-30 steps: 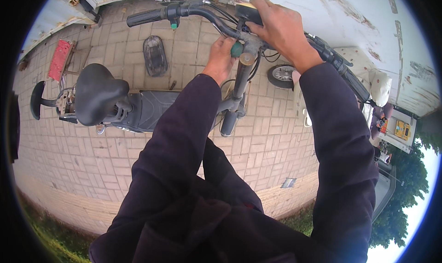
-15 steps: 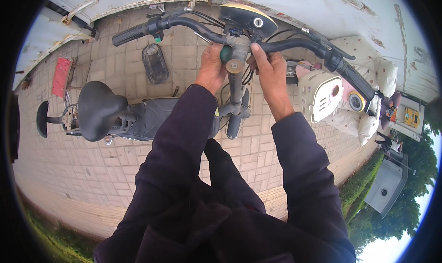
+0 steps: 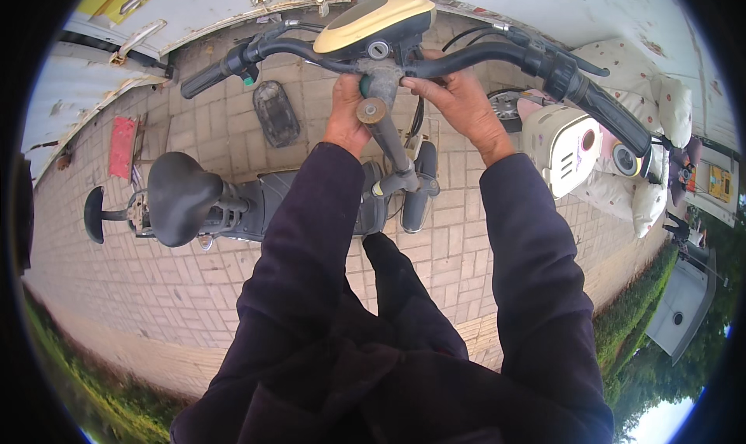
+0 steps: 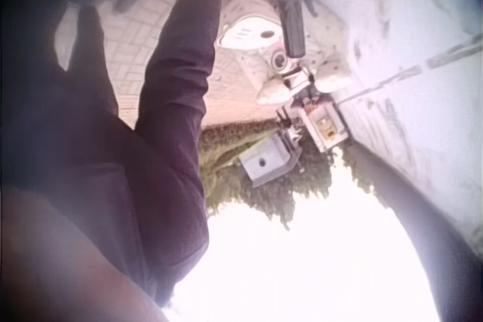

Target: The person uses a screwdriver to loosen and tighten screws on the handlebar stem of a gray electric scooter. They repeatedly adjust the stem and handlebar assembly, then briefly inspect the seat area before returning to the handlebars.

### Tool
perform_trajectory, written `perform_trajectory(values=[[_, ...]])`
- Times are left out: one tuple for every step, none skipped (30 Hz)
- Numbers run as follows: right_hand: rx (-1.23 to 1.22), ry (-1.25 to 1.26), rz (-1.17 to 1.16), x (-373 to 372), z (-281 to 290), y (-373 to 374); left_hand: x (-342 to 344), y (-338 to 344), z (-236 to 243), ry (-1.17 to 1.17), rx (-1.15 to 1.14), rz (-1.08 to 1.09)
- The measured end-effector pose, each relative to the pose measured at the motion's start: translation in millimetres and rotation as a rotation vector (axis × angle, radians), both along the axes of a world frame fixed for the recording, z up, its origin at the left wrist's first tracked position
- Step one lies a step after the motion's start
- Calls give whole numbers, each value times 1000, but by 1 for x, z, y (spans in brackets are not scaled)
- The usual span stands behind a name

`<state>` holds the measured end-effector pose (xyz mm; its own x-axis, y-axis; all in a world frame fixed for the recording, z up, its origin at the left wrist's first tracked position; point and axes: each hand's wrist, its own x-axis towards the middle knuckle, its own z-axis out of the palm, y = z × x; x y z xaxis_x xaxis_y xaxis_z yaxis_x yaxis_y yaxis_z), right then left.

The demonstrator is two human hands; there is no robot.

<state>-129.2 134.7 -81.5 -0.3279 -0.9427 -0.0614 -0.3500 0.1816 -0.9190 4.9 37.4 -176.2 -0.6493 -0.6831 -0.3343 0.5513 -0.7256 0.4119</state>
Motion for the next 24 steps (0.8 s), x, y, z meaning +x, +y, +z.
perform_trajectory(values=[[10,-52,-32,-1,-2,-1,0,0,0,5,-16,9],[-2,-104,-52,-1,-2,-1,0,0,1,11,-30,19],[-13,-154,-72,0,-2,-1,1,0,2,26,-32,10],[62,-187,-104,4,1,0,1,0,4,40,-33,2],[138,-218,-134,11,5,0,2,0,6,17,6,-15],[278,-222,-215,18,13,-1,2,0,8,38,-25,-10],[282,-244,-157,25,25,-1,2,1,11,24,-19,-16],[355,-246,-151,34,40,1,3,1,13,50,-29,-27],[492,-213,-193,45,57,3,3,1,15,35,-15,-30],[486,24,-102,56,80,10,3,1,16,62,-19,-36],[460,288,-21,64,102,15,3,2,16,89,-5,-28],[162,603,-41,69,113,7,2,3,16,92,-27,-18],[-228,895,-3,74,122,1,1,3,15,96,-18,-7],[-279,1048,-42,73,127,-10,1,5,13,100,-7,6],[-342,1208,-65,65,127,-28,-1,5,11,120,12,17],[-364,1285,-93,58,123,-44,0,4,8,100,18,-8],[-283,1340,-10,49,117,-60,-2,4,5,124,10,-9],[-162,1303,68,45,105,-73,-3,4,3,104,40,-13],[50,1256,129,40,96,-80,-4,3,1,82,71,-17],[11,1253,136,33,91,-84,-4,2,-1,77,68,-16],[62,1246,131,26,86,-86,-5,2,-2,74,65,-10],[152,1247,106,23,81,-88,-5,1,-3,70,68,-5],[143,1242,124,20,78,-87,-5,1,-2,67,86,-17],[166,1248,120,17,76,-87,-5,0,-2,66,102,-28]])
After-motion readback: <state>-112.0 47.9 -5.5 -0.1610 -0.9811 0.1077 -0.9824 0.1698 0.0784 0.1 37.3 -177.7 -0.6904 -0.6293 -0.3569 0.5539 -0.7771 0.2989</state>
